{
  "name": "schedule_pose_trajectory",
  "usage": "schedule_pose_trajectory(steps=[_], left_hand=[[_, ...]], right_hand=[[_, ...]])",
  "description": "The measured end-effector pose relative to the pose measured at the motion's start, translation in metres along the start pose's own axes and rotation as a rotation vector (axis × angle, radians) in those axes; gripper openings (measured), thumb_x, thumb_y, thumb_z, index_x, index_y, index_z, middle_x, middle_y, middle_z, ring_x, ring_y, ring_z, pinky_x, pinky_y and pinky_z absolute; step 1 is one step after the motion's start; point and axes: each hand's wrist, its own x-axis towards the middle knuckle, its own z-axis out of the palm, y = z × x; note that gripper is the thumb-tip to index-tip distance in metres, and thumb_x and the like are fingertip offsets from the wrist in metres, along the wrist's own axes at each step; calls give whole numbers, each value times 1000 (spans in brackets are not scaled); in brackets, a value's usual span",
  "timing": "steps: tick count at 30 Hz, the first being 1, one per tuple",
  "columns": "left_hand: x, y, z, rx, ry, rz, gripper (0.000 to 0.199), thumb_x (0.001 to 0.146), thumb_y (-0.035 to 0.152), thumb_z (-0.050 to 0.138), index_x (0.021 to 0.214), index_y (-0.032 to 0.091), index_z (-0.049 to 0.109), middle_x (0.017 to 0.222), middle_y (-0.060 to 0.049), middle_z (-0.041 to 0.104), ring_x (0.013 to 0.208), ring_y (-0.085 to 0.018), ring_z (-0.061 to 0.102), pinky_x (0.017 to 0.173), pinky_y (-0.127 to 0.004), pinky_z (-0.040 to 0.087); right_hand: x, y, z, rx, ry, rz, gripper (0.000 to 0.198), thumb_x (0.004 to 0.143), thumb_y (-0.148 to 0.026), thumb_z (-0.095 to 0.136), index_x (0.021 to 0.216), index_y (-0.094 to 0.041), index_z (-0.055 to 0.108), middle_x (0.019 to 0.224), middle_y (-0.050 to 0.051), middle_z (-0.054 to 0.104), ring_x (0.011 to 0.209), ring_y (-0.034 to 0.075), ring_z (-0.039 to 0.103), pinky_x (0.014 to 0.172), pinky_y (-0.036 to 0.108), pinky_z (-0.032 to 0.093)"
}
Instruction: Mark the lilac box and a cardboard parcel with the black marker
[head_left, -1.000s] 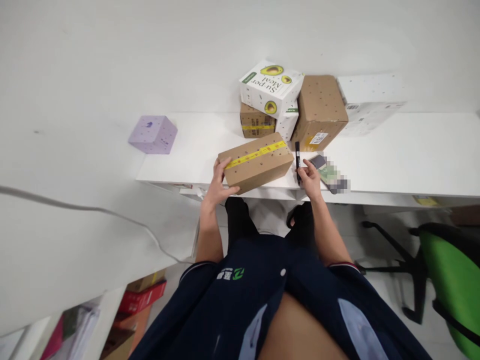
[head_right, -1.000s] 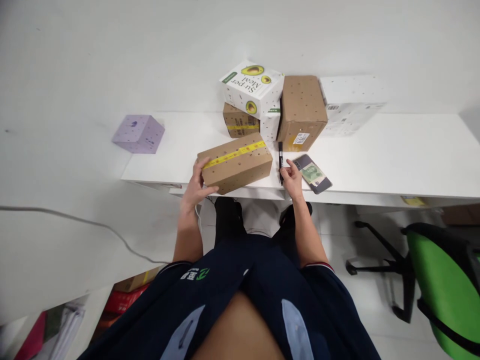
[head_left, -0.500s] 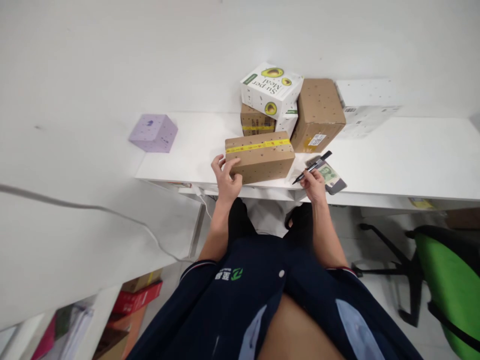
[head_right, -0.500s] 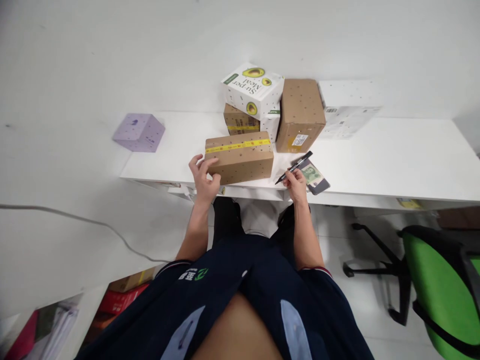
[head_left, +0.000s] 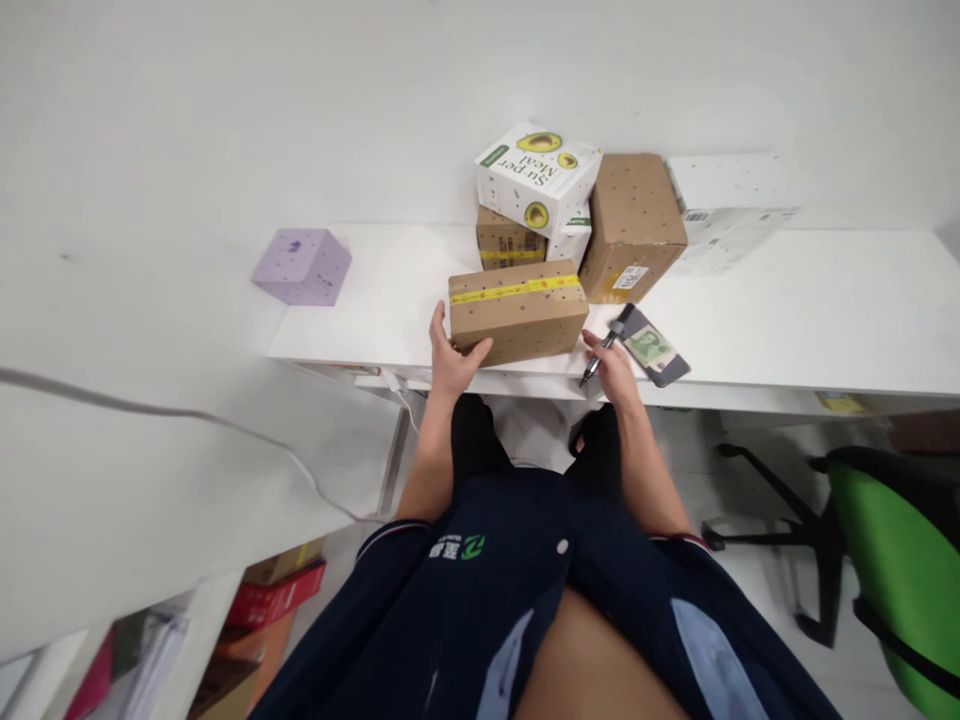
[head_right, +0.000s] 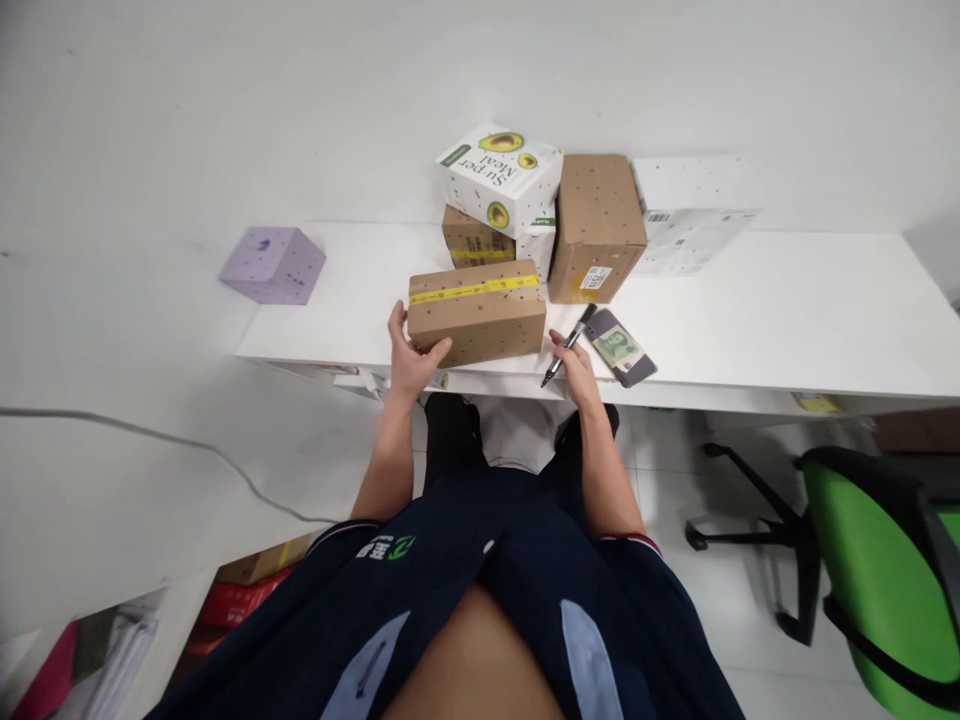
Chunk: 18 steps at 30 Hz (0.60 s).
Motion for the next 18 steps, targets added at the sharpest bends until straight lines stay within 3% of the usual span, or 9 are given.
schedule_pose_trajectory(steps=[2,5,9,13,18], left_hand=[[-3,-9,2,-83,-1,-127,101,70,58,79,150,24,29,143,-18,50,127,-30,56,102,-43,53],[-4,-8,-1,-122,71,-210,91,73,73,69,143,20,43,120,-15,66,109,-26,66,98,-41,54],[3,2,-13,-221,173,-241,86,79,81,52,140,21,47,100,-10,69,84,-20,68,73,-33,58],[9,-10,-10,-242,127,-262,66,83,72,57,126,21,62,110,-11,70,92,-21,67,65,-27,54],[2,-51,2,-344,97,-298,45,84,40,47,117,16,67,106,-10,73,93,-20,69,82,-35,57]], right_hand=[[-2,2,9,-19,-43,-14,38,70,-39,60,102,-19,69,120,6,73,123,25,61,107,42,44],[-7,-3,13,90,-17,-77,20,71,-36,64,85,-21,66,110,3,76,114,23,64,106,41,44],[-10,-15,6,354,15,-98,15,76,-34,64,75,-23,54,97,1,77,106,20,68,93,36,50],[-1,-14,2,318,4,-48,12,69,-27,64,76,-22,56,88,0,74,88,17,70,83,32,53],[7,0,1,58,72,1,21,60,-21,56,80,-20,63,68,-3,65,56,10,59,61,26,49]])
